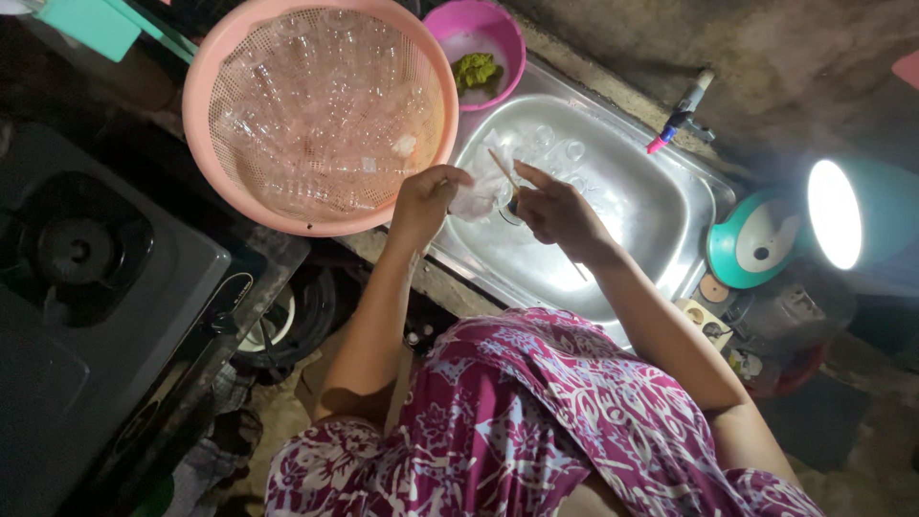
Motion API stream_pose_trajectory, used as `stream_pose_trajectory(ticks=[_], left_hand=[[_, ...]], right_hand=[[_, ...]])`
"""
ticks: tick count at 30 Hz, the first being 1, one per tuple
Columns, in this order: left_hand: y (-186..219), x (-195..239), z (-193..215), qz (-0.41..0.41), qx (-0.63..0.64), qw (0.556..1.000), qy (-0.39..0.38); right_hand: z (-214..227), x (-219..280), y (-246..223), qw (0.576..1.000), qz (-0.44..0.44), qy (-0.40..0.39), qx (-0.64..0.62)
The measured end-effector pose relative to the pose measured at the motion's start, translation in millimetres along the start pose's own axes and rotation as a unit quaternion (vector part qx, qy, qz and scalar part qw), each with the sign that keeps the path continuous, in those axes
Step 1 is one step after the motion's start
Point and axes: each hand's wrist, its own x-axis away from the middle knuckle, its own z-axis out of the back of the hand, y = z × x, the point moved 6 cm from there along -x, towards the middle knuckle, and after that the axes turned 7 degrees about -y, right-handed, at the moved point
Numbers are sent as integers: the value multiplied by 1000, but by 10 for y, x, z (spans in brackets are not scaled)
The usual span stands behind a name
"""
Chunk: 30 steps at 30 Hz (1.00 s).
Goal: The person cleans the inside of clear plastic cups using a long thin stick with a white tip. They scrub the interior of each cup, rinse it under running water, and place the cleaned cups into a pink colander. The process is repeated for multiple cups.
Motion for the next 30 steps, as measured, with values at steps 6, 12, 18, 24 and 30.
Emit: stream_pose_trajectory(ticks=[6,12,18,24,30], left_hand=[[-87,-100,-183,87,184,976,75],[-28,-170,-357,-6,250,966,62],[-92,-97,-436,-12,247,969,13],[-257,-93,-532,42,362,930,44],[-357,-120,-488,5,327,942,74]], right_hand=[[-172,335,-458,865,222,103,438],[-168,334,-435,882,207,120,406],[23,45,-18,992,-31,75,98],[-219,204,-489,770,300,196,528],[-118,139,-383,931,181,109,299]])
